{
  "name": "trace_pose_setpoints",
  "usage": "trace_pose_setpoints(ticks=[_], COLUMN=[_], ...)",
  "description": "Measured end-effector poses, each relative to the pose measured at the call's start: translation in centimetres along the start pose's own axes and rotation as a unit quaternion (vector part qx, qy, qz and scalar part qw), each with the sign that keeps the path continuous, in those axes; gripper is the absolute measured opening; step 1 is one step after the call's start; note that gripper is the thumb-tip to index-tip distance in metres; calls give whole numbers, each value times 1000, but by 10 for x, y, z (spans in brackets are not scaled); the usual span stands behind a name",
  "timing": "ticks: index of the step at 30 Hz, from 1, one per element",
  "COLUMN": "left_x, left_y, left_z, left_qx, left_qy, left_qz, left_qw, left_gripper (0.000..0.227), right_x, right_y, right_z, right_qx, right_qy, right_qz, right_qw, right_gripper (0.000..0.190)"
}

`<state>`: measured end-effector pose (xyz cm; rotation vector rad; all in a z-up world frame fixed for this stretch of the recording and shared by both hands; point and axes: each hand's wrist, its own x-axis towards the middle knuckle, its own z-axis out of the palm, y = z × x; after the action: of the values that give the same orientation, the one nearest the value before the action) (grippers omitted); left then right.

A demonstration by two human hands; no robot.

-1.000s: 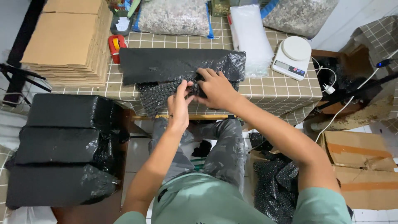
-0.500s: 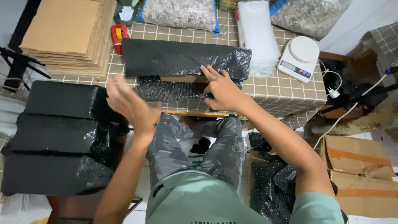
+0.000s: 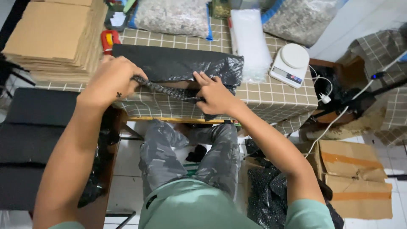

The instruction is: The person places a small plastic bag into a black bubble mailer, then puts the mailer into a cardboard box. They add a small white item, close the box, and wrap it in black bubble wrap, securing it with tape. The finished package is stacked with others.

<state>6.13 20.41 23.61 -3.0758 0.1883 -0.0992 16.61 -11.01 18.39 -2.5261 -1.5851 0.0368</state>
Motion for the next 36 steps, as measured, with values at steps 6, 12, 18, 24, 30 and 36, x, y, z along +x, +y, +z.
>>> trace_pose_setpoints(ticks=[6,12,18,24,30,36], left_x=[35,24,31,59,66,69], left_y=[-27,50,118,56,63,49], left_z=[22,-3,66,46,5,27], left_qx=[-4,-53,-95,-112,-135,-170], left_qy=[30,440,486,187,27,61], left_qz=[-41,-49,162,240,157,150], left_qw=[999,895,854,946,978,972], left_gripper=[18,46,71,37,18,13], right_x=[1,7,8,2,-30,-49], right_y=[-8,4,-1,-9,-46,-36], right_z=[2,1,-10,-5,25,89], right_qx=[19,129,113,53,-40,-185], right_qy=[17,55,27,50,200,282], right_qz=[21,22,50,22,38,170], right_qw=[999,990,992,997,978,926], right_gripper=[30,30,33,31,59,73])
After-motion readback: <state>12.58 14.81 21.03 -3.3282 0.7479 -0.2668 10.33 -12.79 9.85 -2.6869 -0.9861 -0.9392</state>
